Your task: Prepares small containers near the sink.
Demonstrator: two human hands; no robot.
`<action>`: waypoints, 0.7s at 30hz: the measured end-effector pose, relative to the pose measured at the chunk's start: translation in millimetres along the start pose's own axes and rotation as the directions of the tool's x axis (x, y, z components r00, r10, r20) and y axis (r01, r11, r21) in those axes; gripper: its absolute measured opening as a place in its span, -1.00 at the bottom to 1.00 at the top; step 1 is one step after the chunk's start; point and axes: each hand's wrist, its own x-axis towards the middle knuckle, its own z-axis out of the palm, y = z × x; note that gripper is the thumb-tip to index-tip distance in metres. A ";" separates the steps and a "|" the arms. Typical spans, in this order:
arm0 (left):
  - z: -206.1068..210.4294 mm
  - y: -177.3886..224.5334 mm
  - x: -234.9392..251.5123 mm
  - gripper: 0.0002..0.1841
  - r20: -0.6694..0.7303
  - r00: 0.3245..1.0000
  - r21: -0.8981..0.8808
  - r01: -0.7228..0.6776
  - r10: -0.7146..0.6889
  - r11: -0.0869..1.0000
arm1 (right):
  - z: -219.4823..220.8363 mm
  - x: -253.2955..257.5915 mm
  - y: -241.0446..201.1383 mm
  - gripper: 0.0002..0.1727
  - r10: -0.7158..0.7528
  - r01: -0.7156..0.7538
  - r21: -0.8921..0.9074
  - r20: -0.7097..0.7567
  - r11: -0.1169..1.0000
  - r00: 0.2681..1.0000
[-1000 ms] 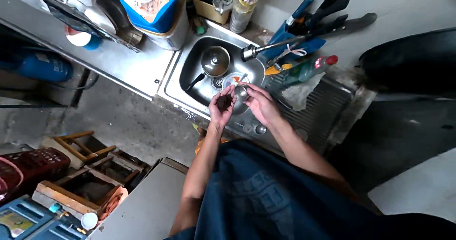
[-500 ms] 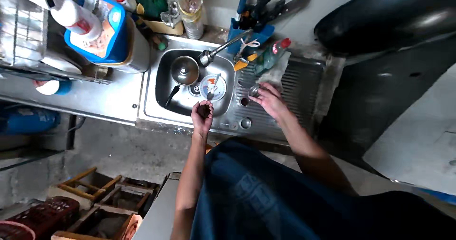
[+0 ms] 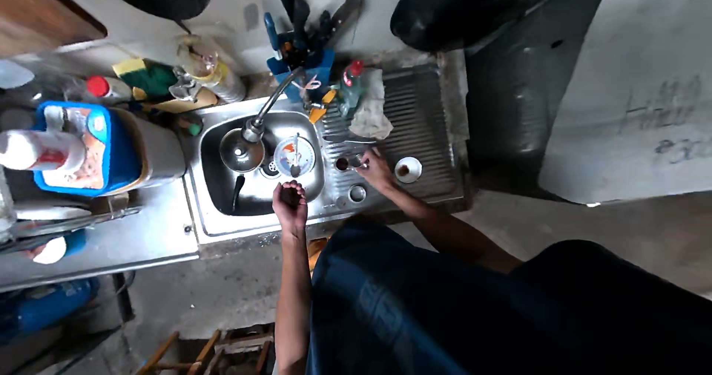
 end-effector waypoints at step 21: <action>-6.7 3.4 -2.5 -0.55 -0.007 0.999 0.000 -0.052 0.052 0.999 | 20.6 -0.1 -25.7 -0.10 -0.260 0.274 -0.128 0.116 0.953 0.959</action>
